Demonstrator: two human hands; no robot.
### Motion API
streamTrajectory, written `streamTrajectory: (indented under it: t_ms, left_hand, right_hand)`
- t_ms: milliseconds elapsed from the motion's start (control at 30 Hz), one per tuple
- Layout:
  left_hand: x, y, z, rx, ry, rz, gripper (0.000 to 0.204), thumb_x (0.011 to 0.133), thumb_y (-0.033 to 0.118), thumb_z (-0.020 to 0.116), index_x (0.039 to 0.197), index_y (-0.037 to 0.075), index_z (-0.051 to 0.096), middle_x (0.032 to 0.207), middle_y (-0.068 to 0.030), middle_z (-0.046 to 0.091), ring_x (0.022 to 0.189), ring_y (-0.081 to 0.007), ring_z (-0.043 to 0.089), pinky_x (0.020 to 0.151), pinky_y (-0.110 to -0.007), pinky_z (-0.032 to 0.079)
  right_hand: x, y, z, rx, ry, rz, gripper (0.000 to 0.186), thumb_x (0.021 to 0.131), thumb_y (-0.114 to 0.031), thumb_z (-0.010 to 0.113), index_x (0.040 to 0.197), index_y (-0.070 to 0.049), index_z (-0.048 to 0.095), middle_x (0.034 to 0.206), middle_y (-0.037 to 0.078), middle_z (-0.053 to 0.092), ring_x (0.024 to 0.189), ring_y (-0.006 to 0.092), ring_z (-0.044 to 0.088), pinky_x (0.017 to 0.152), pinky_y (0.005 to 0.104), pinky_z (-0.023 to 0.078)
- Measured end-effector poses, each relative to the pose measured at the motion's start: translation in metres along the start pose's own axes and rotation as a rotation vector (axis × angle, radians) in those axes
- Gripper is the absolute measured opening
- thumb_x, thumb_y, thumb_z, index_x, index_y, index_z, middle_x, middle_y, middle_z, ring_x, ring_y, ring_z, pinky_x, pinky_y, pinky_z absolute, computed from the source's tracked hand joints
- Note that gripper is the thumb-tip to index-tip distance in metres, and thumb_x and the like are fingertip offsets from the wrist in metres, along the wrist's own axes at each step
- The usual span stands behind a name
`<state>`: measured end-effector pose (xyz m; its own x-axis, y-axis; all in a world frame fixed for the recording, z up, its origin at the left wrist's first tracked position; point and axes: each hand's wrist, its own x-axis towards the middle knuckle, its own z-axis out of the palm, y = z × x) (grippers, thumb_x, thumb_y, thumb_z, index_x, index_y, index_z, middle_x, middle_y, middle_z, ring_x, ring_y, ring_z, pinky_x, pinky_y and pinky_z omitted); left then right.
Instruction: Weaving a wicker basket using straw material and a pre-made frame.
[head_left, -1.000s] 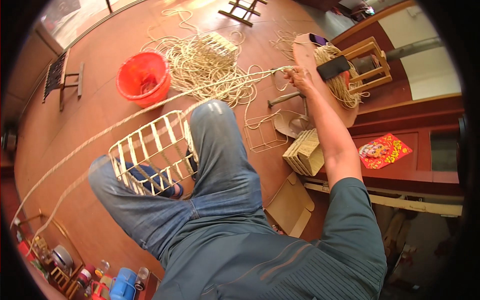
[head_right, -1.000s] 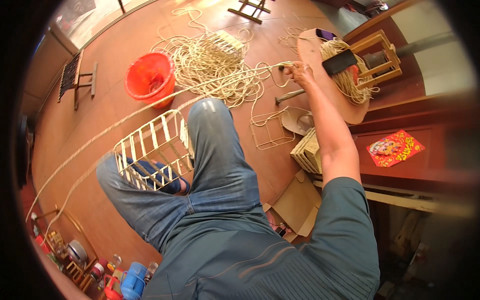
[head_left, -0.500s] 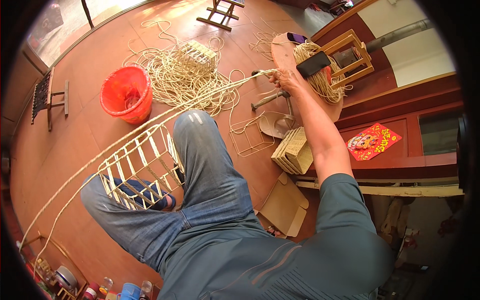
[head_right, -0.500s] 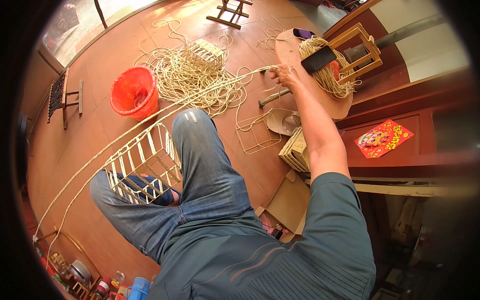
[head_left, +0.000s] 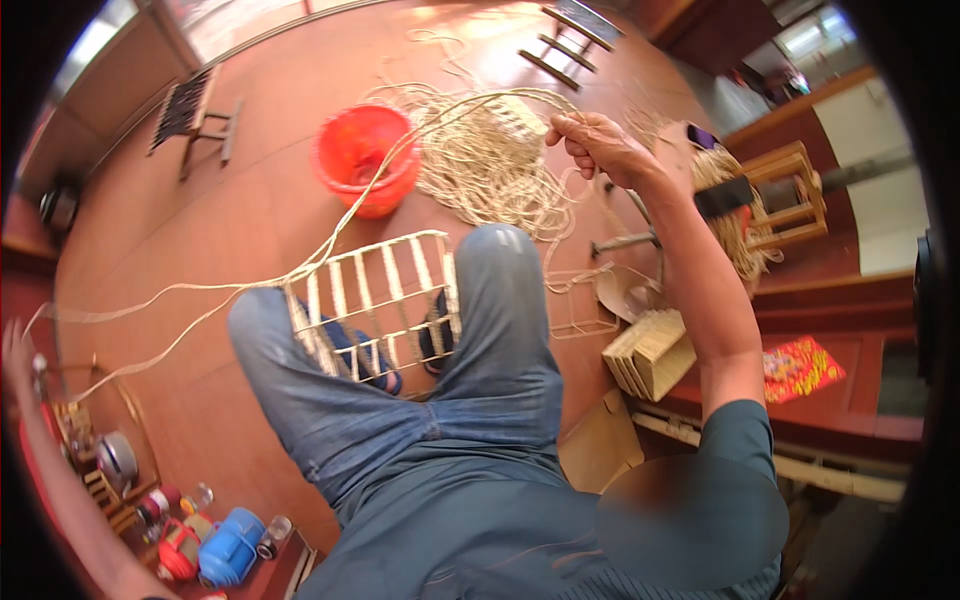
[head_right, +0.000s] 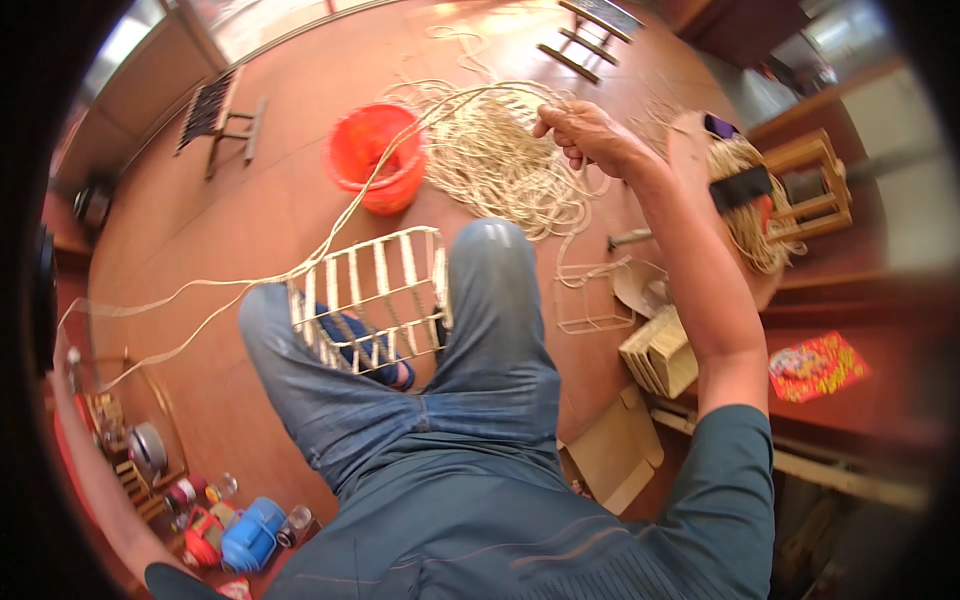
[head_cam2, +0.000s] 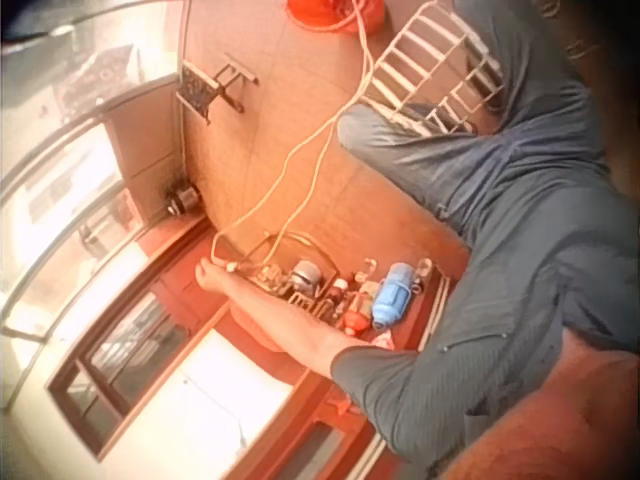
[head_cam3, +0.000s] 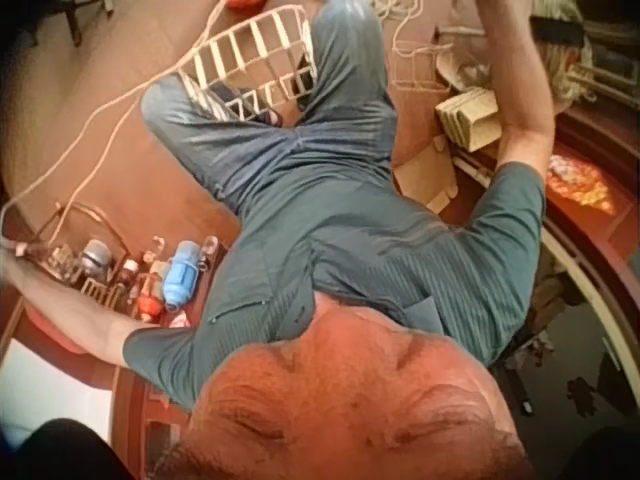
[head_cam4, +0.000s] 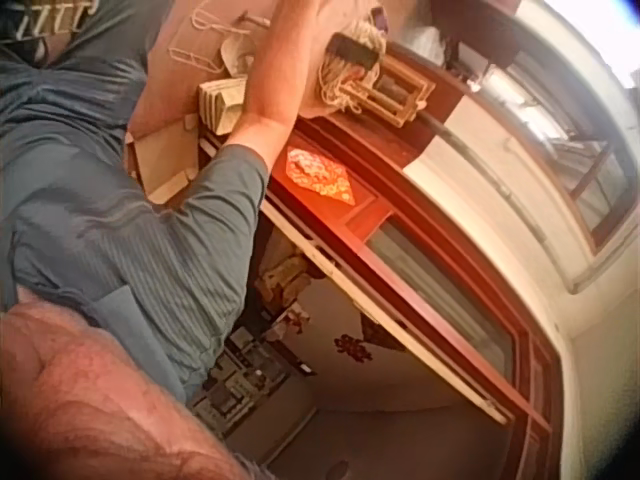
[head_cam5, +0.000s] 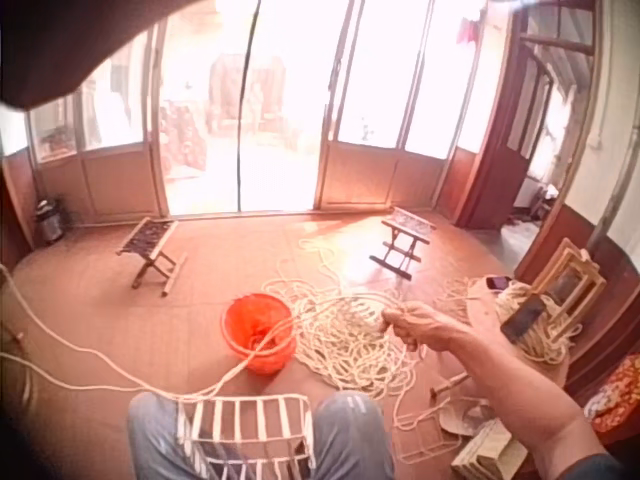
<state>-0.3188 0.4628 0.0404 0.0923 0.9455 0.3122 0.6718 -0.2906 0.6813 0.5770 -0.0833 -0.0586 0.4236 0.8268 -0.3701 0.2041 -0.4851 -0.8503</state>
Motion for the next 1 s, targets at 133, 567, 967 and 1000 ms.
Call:
streamTrajectory:
  t_ms: [133, 567, 967, 1000]
  left_hand:
    - [-0.127, 0.19, 0.145, -0.159, -0.397, 0.392, 0.043, 0.113, 0.026, 0.063, 0.146, -0.001, 0.066, 0.146, -0.01, 0.068, 0.135, -0.018, 0.062, 0.116, -0.03, 0.046]
    - [-0.298, 0.296, 0.279, -0.494, -0.945, 0.066, 0.03, 0.112, 0.032, 0.061, 0.108, 0.006, 0.076, 0.078, 0.0085, 0.046, 0.07, -0.0043, 0.044, 0.063, -0.025, 0.038]
    - [-0.299, 0.245, 0.261, -0.437, -1.027, -0.027, 0.039, 0.111, 0.044, 0.064, 0.096, 0.01, 0.073, 0.071, 0.0112, 0.039, 0.065, -0.003, 0.034, 0.06, -0.024, 0.027]
    - [-0.298, 0.243, 0.261, -0.44, -1.031, -0.026, 0.039, 0.111, 0.044, 0.064, 0.096, 0.01, 0.073, 0.071, 0.0112, 0.039, 0.065, -0.003, 0.034, 0.06, -0.024, 0.027]
  right_hand:
    - [-0.001, -0.098, 0.102, -0.419, -0.157, -0.263, 0.045, 0.111, -0.05, 0.059, 0.102, -0.009, 0.077, 0.077, -0.005, 0.05, 0.066, 0.0077, 0.044, 0.057, 0.0287, 0.038]
    - [-0.031, -0.152, 0.209, -0.203, -0.612, -0.288, 0.047, 0.115, -0.05, 0.056, 0.106, -0.007, 0.075, 0.072, -0.007, 0.046, 0.063, 0.006, 0.041, 0.057, 0.0271, 0.033]
    - [-0.011, -0.097, 0.235, 0.21, -0.801, 0.03, 0.042, 0.119, -0.036, 0.048, 0.119, -0.002, 0.072, 0.08, -0.002, 0.065, 0.063, 0.0047, 0.058, 0.058, 0.0197, 0.046]
    - [-0.011, -0.098, 0.233, 0.198, -0.815, 0.059, 0.042, 0.119, -0.036, 0.049, 0.12, -0.001, 0.072, 0.079, -0.002, 0.064, 0.061, 0.0048, 0.058, 0.056, 0.0198, 0.045]
